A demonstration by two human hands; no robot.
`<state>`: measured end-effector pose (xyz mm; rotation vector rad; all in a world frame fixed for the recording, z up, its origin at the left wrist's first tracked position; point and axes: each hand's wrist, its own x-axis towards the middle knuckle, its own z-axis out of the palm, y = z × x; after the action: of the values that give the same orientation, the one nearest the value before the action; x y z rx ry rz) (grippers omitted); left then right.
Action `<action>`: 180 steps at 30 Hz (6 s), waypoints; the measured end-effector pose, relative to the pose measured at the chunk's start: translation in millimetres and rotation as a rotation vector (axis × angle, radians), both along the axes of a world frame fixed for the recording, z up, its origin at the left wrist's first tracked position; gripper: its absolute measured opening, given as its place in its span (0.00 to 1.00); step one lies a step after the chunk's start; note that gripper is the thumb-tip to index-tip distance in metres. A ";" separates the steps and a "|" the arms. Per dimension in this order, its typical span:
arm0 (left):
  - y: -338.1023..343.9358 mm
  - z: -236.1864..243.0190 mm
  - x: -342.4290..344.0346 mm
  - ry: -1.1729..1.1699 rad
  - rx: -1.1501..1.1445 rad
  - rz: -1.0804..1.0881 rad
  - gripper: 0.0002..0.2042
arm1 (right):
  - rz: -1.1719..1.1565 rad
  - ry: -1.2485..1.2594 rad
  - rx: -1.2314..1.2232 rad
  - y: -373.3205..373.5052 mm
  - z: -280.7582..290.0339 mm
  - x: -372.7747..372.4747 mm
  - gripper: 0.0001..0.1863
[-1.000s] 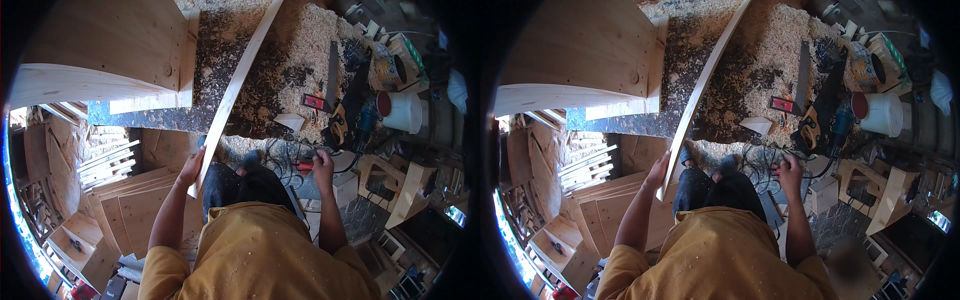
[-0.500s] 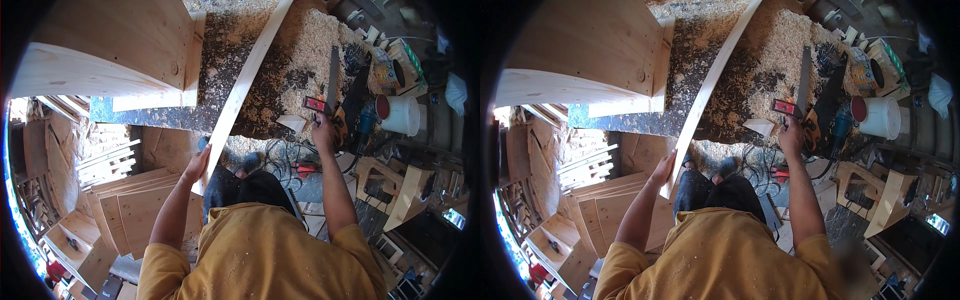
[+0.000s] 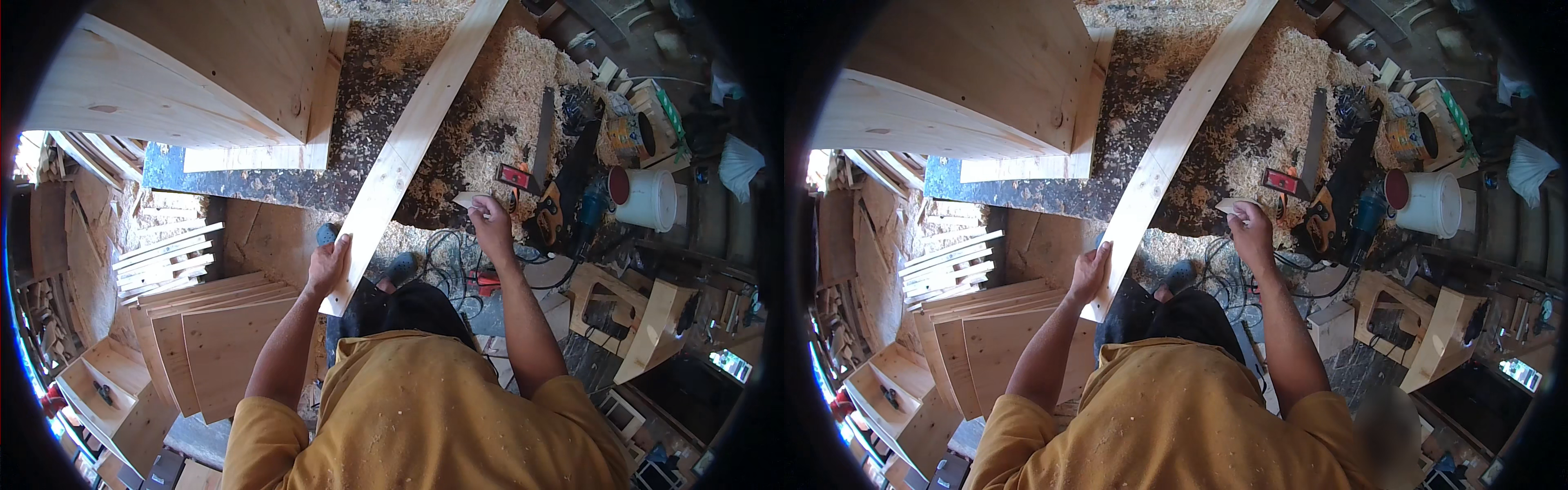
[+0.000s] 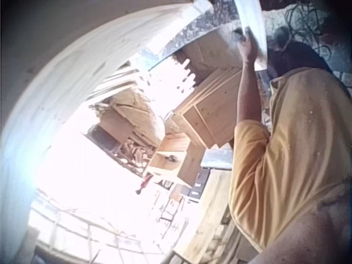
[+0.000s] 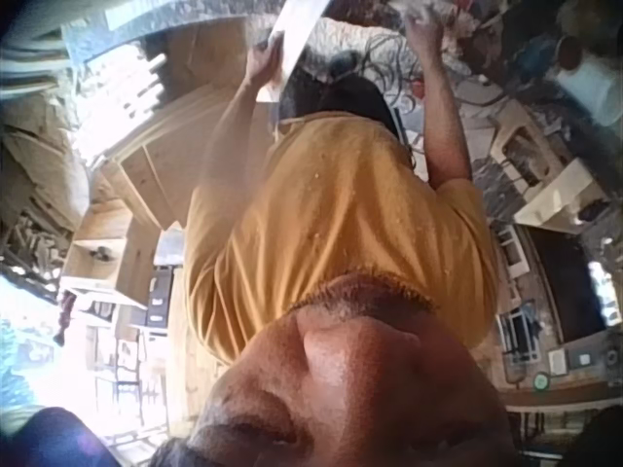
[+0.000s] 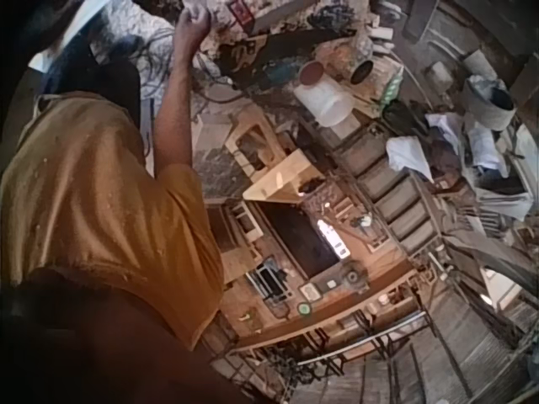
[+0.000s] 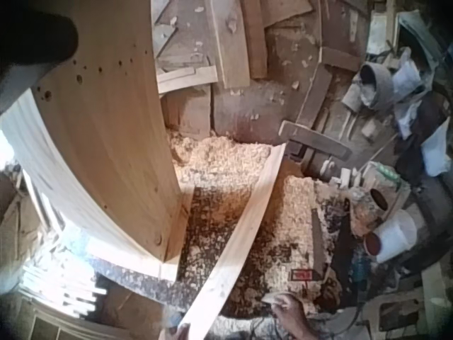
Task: Manually saw a piece of lumber using a hand saw.
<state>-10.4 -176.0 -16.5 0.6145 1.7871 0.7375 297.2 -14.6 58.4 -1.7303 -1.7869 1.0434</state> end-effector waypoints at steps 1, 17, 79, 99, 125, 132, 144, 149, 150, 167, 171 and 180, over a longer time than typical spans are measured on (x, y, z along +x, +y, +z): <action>1.2 0.6 -2.6 0.000 0.000 0.000 0.31 | 0.000 -0.007 -0.005 -2.3 2.9 -0.3 0.14; 5.6 34.2 116.1 -0.286 -0.047 -0.098 0.28 | -0.121 0.274 -0.346 -53.4 23.9 -73.8 0.21; 108.7 305.0 296.8 0.784 0.961 -1.368 0.12 | -0.926 1.226 0.711 -111.7 182.5 334.4 0.25; 64.0 229.6 159.9 0.822 0.508 -0.812 0.14 | -0.335 1.473 0.054 37.5 140.4 173.0 0.28; 210.0 110.6 -36.0 -0.072 0.201 -0.389 0.17 | -0.113 -0.563 0.188 -11.5 -4.1 135.6 0.30; 195.9 94.6 -14.3 0.823 0.233 -0.601 0.15 | -0.160 -0.628 0.178 -5.2 -20.8 138.0 0.29; 211.2 91.9 3.9 0.756 0.206 -0.629 0.16 | -0.836 0.334 0.348 -11.8 62.8 121.9 0.10; 243.9 97.0 7.4 0.645 0.199 -0.569 0.18 | -0.765 0.517 0.494 -11.0 108.0 84.9 0.08; 249.5 99.6 7.9 0.632 0.181 -0.576 0.19 | -0.734 0.549 0.481 -10.9 113.8 80.4 0.07; 284.6 127.6 -13.8 -0.220 0.215 -0.381 0.17 | -0.633 0.966 0.428 -22.5 151.4 60.2 0.11; 267.5 189.0 -2.0 -0.164 0.291 -0.439 0.15 | -0.553 1.069 0.462 -34.3 162.2 83.4 0.12; 154.6 281.6 38.2 -0.077 0.697 -0.180 0.15 | -0.392 1.238 0.471 -46.3 149.1 170.1 0.12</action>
<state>27.7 -21.4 265.1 1.1685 1.3574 1.2467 467.3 -61.0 207.5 -0.7352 -0.7476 1.0252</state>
